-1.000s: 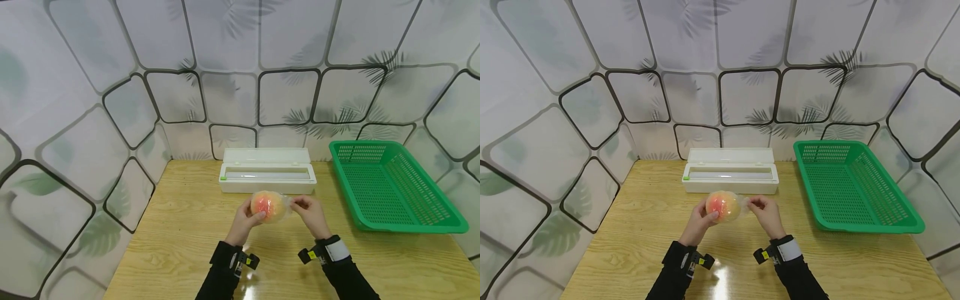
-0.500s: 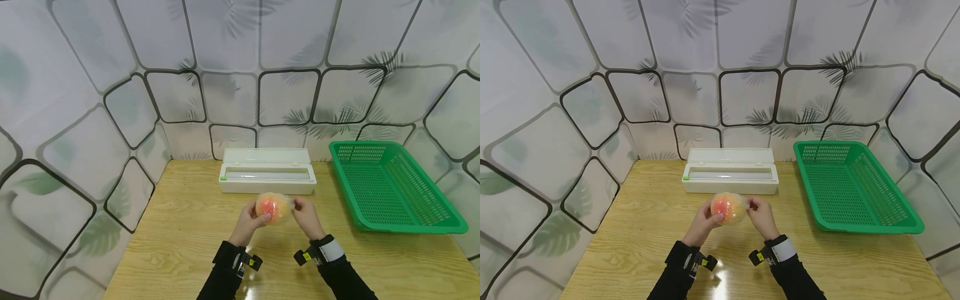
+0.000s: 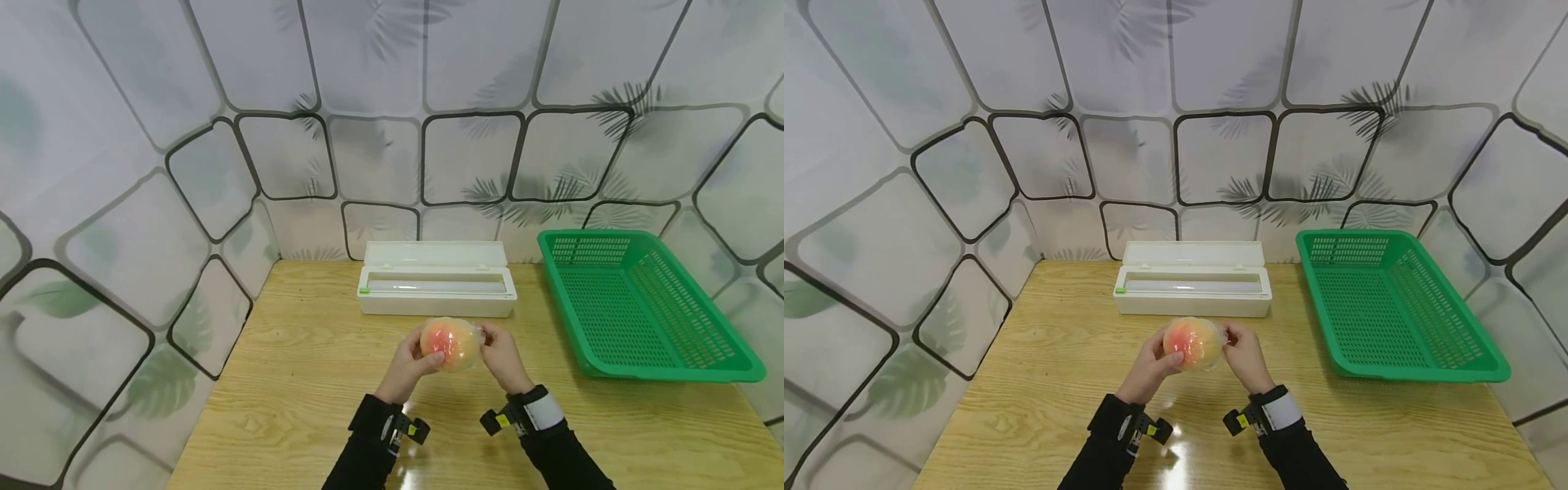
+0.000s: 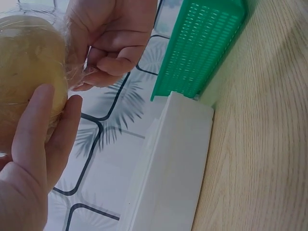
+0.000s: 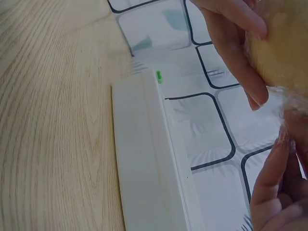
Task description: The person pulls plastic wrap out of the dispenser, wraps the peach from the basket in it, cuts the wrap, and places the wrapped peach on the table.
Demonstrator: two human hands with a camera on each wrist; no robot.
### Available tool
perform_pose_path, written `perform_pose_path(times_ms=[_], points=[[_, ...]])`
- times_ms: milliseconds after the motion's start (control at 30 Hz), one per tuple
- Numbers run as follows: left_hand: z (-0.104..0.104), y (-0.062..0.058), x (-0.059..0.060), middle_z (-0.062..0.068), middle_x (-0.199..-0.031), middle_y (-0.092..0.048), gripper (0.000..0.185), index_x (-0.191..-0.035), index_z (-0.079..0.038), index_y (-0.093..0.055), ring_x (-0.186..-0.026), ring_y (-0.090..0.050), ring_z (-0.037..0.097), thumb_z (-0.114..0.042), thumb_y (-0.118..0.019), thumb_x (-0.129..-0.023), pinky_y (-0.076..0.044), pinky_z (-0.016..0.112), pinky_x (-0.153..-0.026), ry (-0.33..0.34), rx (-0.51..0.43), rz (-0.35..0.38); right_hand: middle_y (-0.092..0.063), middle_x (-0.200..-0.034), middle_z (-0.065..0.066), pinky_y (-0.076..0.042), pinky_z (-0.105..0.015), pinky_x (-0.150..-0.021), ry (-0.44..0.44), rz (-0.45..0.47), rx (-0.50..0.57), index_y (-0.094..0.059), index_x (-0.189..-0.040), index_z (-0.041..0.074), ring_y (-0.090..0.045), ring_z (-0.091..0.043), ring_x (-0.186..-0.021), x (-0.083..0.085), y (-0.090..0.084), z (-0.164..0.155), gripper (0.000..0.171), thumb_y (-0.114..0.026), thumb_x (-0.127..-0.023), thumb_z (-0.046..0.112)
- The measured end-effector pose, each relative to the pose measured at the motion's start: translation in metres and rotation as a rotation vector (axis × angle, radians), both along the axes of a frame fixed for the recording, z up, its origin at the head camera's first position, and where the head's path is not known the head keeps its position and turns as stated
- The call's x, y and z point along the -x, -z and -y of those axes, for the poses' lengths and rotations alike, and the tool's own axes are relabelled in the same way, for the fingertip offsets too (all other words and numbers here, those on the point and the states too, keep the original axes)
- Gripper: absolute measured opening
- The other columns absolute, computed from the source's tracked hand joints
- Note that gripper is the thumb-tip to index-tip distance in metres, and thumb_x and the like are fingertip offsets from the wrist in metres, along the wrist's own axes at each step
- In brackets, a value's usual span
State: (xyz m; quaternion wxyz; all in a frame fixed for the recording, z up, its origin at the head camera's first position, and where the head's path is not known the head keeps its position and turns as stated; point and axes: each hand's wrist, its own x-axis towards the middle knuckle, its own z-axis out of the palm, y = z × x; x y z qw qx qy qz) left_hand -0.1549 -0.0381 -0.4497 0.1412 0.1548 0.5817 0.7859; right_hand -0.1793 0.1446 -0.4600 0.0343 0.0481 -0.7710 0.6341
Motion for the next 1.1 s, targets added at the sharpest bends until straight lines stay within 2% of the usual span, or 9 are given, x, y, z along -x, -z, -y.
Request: perform_pose_path(times_ms=[133, 233, 333, 500, 600, 733, 833, 900, 1100], points=[[0.000, 0.002, 0.001, 0.010, -0.111, -0.051, 0.056, -0.128, -0.002, -0.038, -0.095, -0.052, 0.017, -0.021, -0.063, -0.082, -0.047, 0.029, -0.075, -0.031, 0.000, 0.002, -0.056, -0.078, -0.009, -0.042, -0.023, -0.056, -0.067, -0.002, 0.023, -0.058, -0.094, -0.012, -0.048, -0.012, -0.065, -0.001, -0.001, -0.003, 0.023, -0.042, -0.079, -0.017], [-0.001, 0.004, 0.003, 0.011, -0.114, -0.050, 0.057, -0.128, -0.001, -0.037, -0.097, -0.052, 0.018, -0.018, -0.064, -0.081, -0.046, 0.030, -0.077, -0.078, 0.014, 0.006, -0.056, -0.083, -0.007, -0.045, -0.025, -0.062, -0.124, 0.026, 0.081, -0.056, -0.102, -0.012, -0.051, -0.011, -0.070, -0.002, -0.002, -0.006, 0.021, -0.041, -0.088, -0.005], [-0.002, 0.006, 0.005, 0.013, -0.118, -0.048, 0.057, -0.128, -0.001, -0.036, -0.102, -0.051, 0.020, -0.016, -0.065, -0.081, -0.045, 0.033, -0.082, -0.121, 0.035, 0.004, -0.056, -0.089, -0.005, -0.048, -0.026, -0.068, -0.174, 0.066, 0.156, -0.051, -0.110, -0.011, -0.054, -0.011, -0.077, -0.002, -0.003, -0.007, 0.029, -0.040, -0.095, 0.011], [-0.003, 0.008, 0.007, 0.013, -0.121, -0.045, 0.060, -0.128, -0.003, -0.034, -0.108, -0.047, 0.022, -0.015, -0.066, -0.079, -0.042, 0.035, -0.087, -0.163, 0.054, 0.022, -0.054, -0.105, -0.005, -0.045, -0.026, -0.079, -0.240, 0.134, 0.256, -0.043, -0.121, -0.010, -0.053, -0.011, -0.092, -0.005, -0.005, -0.007, 0.050, -0.040, -0.095, 0.032], [-0.004, 0.008, 0.007, 0.013, -0.121, -0.044, 0.062, -0.127, -0.004, -0.032, -0.108, -0.047, 0.023, -0.014, -0.068, -0.078, -0.041, 0.036, -0.087, -0.170, 0.054, 0.045, -0.048, -0.121, -0.010, -0.041, -0.030, -0.086, -0.301, 0.133, 0.225, -0.036, -0.129, -0.007, -0.048, -0.013, -0.105, -0.008, -0.007, -0.005, 0.052, -0.041, -0.094, 0.032], [-0.005, 0.007, 0.006, 0.014, -0.122, -0.042, 0.065, -0.125, -0.007, -0.027, -0.109, -0.046, 0.024, -0.018, -0.069, -0.077, -0.041, 0.036, -0.086, -0.169, 0.056, 0.053, -0.032, -0.134, -0.022, -0.036, -0.036, -0.092, -0.380, 0.083, 0.161, -0.021, -0.137, -0.004, -0.036, -0.024, -0.119, -0.012, -0.008, -0.001, 0.060, -0.050, -0.091, 0.021], [-0.007, 0.006, 0.005, 0.015, -0.123, -0.039, 0.069, -0.124, -0.009, -0.023, -0.110, -0.044, 0.025, -0.019, -0.071, -0.075, -0.041, 0.036, -0.086, -0.157, 0.047, 0.048, -0.029, -0.134, -0.024, -0.039, -0.035, -0.090, -0.400, 0.078, 0.164, -0.017, -0.137, -0.003, -0.033, -0.031, -0.119, -0.014, -0.009, 0.004, 0.069, -0.059, -0.086, 0.016], [-0.007, 0.005, 0.005, 0.014, -0.124, -0.036, 0.071, -0.122, -0.011, -0.021, -0.111, -0.043, 0.025, -0.018, -0.072, -0.074, -0.040, 0.035, -0.087, -0.138, 0.037, 0.048, -0.031, -0.132, -0.023, -0.041, -0.031, -0.087, -0.399, 0.094, 0.181, -0.020, -0.137, -0.001, -0.035, -0.032, -0.117, -0.014, -0.010, 0.007, 0.070, -0.063, -0.083, 0.015], [-0.008, 0.003, 0.002, 0.013, -0.125, -0.033, 0.074, -0.121, -0.011, -0.017, -0.113, -0.040, 0.024, -0.009, -0.072, -0.072, -0.040, 0.033, -0.087, -0.087, 0.025, 0.054, -0.034, -0.125, -0.023, -0.043, -0.026, -0.084, -0.405, 0.106, 0.246, -0.023, -0.133, -0.004, -0.045, -0.017, -0.107, -0.015, -0.011, 0.008, 0.070, -0.066, -0.079, 0.008]])
